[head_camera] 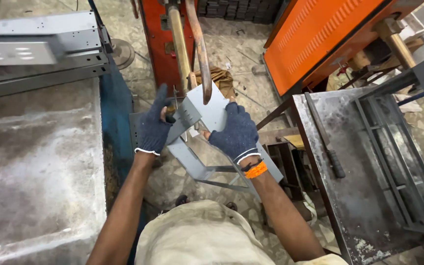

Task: Assembling and spot welding various metal components into a frame or chassis structure.

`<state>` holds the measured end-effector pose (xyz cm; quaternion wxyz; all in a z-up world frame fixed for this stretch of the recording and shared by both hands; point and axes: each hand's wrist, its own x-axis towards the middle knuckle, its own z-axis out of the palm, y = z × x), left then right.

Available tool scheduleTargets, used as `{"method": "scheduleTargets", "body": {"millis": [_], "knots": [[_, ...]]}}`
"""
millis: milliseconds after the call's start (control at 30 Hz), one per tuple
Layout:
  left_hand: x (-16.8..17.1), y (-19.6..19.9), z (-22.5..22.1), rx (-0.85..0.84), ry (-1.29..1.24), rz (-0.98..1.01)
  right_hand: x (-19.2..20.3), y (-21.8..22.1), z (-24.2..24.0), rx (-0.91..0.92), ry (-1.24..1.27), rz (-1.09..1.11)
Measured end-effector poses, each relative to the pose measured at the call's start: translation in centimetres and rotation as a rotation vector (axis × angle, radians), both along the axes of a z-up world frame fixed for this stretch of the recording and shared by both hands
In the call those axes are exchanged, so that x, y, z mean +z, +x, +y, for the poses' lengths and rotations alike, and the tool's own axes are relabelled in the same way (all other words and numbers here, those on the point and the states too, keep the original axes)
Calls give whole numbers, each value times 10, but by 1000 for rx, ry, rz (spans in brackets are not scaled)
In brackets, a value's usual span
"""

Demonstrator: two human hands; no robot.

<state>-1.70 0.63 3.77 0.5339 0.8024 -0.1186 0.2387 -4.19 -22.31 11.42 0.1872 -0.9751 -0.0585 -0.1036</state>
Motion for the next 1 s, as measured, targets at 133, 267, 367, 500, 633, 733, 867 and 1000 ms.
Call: {"method": "scheduleTargets", "body": {"millis": [133, 267, 367, 500, 633, 733, 867, 1000], "knots": [[17, -5, -5, 171, 262, 446, 1, 2, 0, -6, 16, 27], [15, -3, -9, 105, 167, -23, 4, 4, 0, -19, 10, 47], [27, -3, -13, 98, 107, -62, 4, 4, -2, -3, 1, 39], [29, 1, -18, 38, -144, 42, 3, 4, -3, 1, -15, 29], [10, 8, -32, 180, -40, -95, 0, 4, -3, 16, 4, 4], [-3, 14, -45, 236, -144, -148, -1, 4, -3, 20, -1, -1], [9, 18, -56, 227, -168, -81, -1, 5, -4, 18, -14, 11], [10, 18, -50, 107, -138, -33, 0, 5, -3, 0, 23, 56]]}}
